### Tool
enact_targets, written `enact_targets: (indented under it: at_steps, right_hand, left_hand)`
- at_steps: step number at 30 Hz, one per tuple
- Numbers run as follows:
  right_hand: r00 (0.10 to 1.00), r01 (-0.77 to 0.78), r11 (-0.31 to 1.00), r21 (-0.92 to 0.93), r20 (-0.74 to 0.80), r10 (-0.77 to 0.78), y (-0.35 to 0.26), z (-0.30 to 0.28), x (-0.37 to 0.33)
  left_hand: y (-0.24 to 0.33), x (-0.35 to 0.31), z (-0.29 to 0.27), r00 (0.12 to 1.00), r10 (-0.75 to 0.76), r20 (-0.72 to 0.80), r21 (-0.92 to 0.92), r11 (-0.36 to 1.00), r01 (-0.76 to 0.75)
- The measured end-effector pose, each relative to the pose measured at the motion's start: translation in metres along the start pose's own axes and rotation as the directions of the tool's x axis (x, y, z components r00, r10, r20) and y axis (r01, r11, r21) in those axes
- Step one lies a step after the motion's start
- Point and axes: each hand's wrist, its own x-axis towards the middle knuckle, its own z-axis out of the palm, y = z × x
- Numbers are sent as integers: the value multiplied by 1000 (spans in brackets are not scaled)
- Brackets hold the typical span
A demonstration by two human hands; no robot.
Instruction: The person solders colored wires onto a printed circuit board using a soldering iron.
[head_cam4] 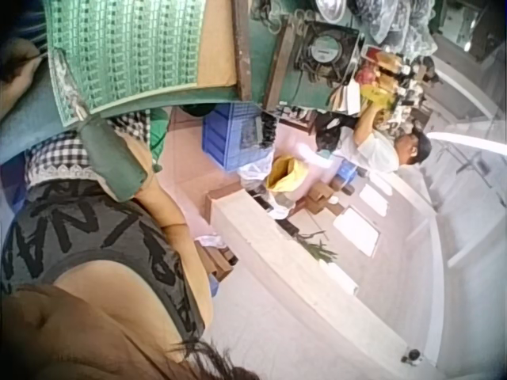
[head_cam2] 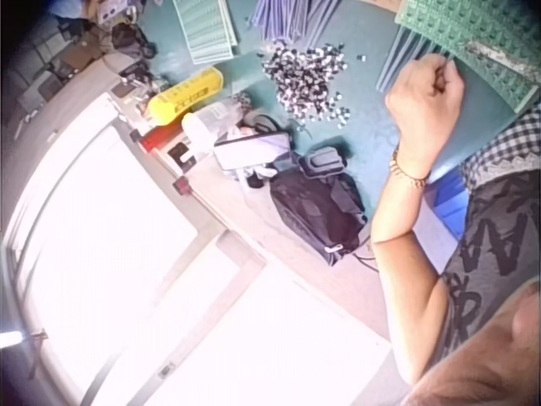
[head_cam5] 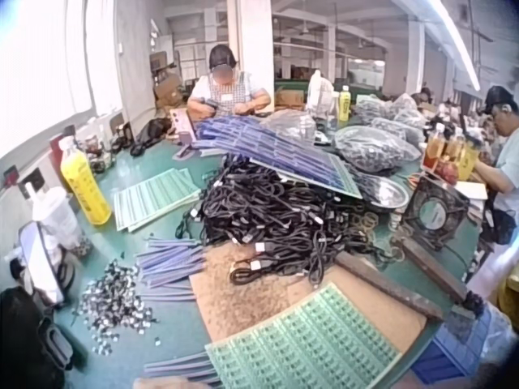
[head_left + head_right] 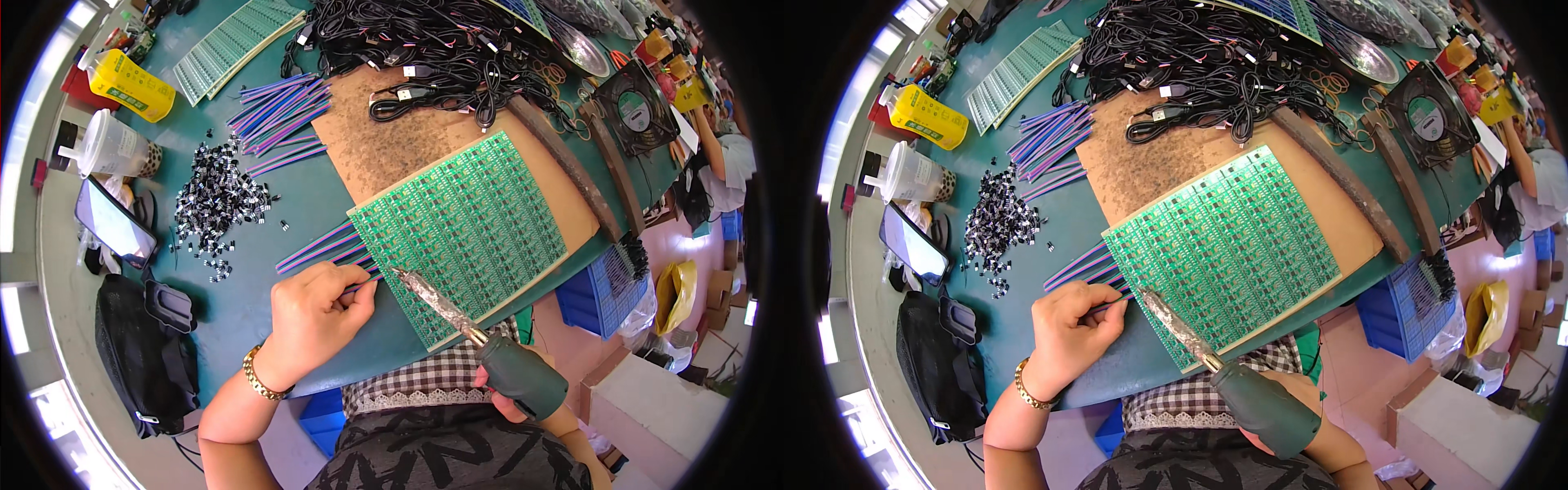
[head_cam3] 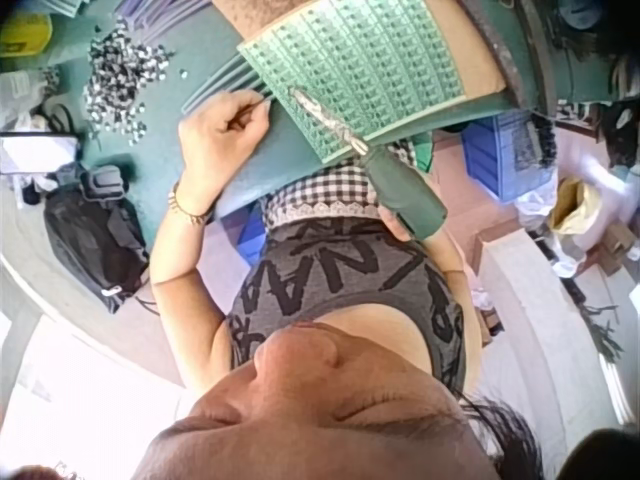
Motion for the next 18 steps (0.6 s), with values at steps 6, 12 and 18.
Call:
enact_targets:
  at_steps: [6, 12, 18]
  right_hand:
    - [1000, 25, 1000, -4, 17, -25, 0, 1, 1]
    - [1000, 23, 999, 40, -23, -22, 18, 17, -9]
    - [999, -50, 997, 63, 18, 49, 7, 9, -5]
  left_hand:
    - [2, 3, 0, 1000, 1, 13, 9, 1000, -1]
    - [1, 2, 1, 1000, -12, 13, -8, 1000, 12]
    - [2, 0, -1, 1000, -7, 22, 8, 1000, 7]
